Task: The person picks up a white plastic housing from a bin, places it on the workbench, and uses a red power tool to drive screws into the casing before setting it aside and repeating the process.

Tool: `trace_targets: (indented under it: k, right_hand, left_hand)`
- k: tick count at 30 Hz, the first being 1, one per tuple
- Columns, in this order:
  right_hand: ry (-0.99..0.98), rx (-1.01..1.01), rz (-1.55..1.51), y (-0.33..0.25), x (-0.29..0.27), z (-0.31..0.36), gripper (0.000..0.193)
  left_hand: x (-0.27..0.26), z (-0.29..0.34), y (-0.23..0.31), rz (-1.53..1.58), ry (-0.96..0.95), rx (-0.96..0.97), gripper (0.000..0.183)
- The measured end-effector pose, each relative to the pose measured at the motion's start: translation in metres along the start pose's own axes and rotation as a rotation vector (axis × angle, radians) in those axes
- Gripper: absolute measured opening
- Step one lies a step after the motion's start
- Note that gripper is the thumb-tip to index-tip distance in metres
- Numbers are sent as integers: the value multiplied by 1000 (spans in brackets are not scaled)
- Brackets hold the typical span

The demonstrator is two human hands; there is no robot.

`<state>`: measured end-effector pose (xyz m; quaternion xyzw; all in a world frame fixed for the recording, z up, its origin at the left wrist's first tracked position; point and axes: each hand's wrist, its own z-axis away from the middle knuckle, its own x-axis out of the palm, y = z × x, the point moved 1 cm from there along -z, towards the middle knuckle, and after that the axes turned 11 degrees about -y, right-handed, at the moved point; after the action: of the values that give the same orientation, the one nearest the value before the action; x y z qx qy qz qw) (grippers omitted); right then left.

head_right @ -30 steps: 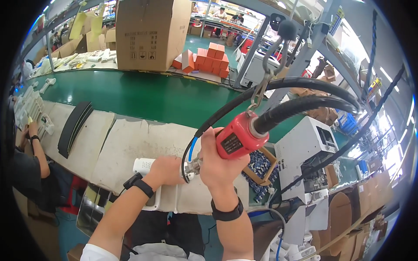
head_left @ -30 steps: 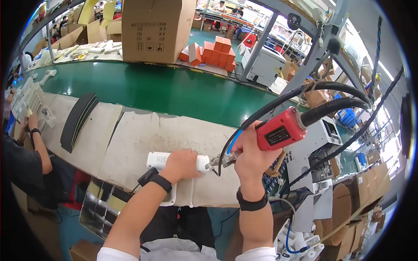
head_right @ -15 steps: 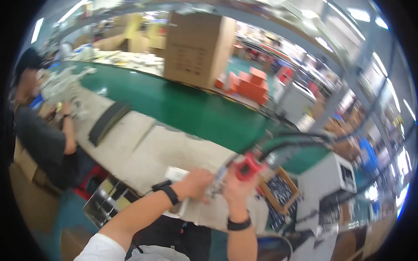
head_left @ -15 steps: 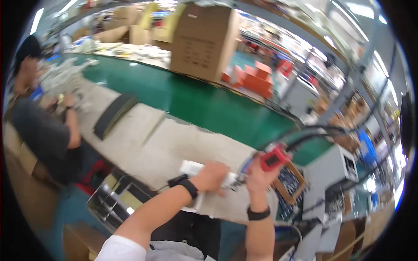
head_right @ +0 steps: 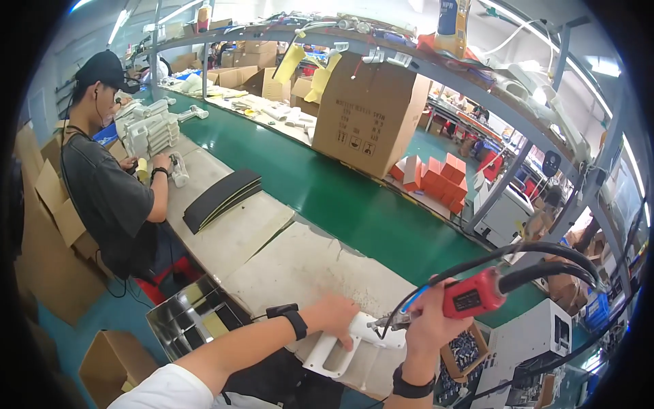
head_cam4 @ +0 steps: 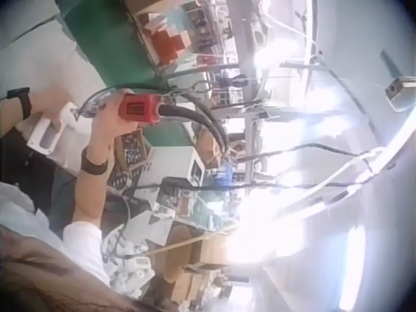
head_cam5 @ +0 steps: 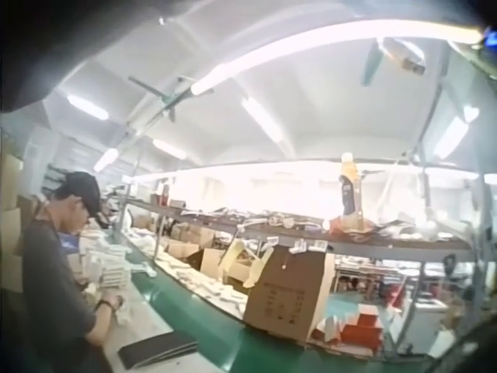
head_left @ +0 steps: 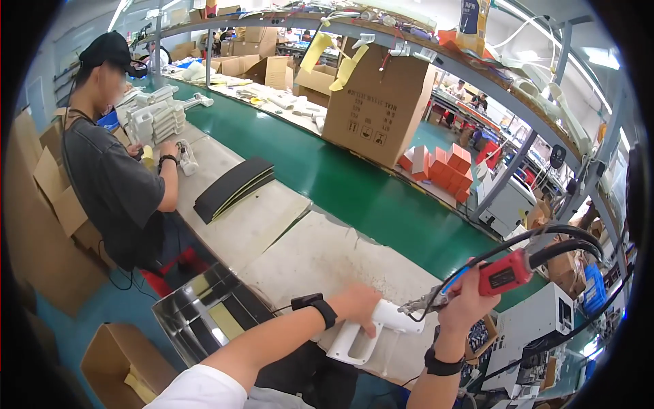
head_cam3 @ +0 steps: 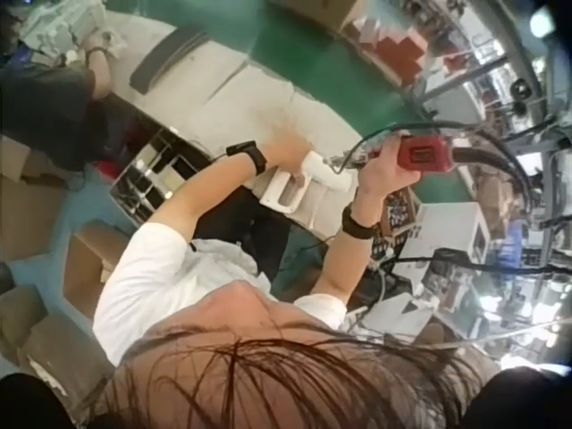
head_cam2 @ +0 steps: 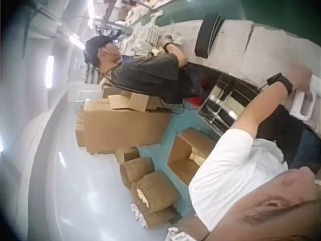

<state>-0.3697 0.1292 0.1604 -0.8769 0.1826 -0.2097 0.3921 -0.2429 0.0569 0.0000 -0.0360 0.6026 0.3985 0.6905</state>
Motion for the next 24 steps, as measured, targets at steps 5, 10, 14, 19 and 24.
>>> trace_targets:
  k: [5, 10, 14, 19, 24]
  right_hand:
    - [-4, 52, 39, 14, 5, -1, 9]
    - [-12, 57, -46, 16, -3, -10, 6]
    - [50, 50, -49, 11, -15, -18, 6]
    - [-23, 69, -2, 18, -8, -12, 7]
    - [-104, 26, 95, 33, -1, -10, 9]
  left_hand:
    - [4, -9, 7, -1, 2, 25, 78]
    - [-5, -3, -2, 131, -20, -23, 74]
    - [-7, -5, 1, 75, 13, -55, 80]
    - [0, -12, 3, 17, 26, -15, 86]
    - [-1, -10, 3, -6, 33, -14, 89]
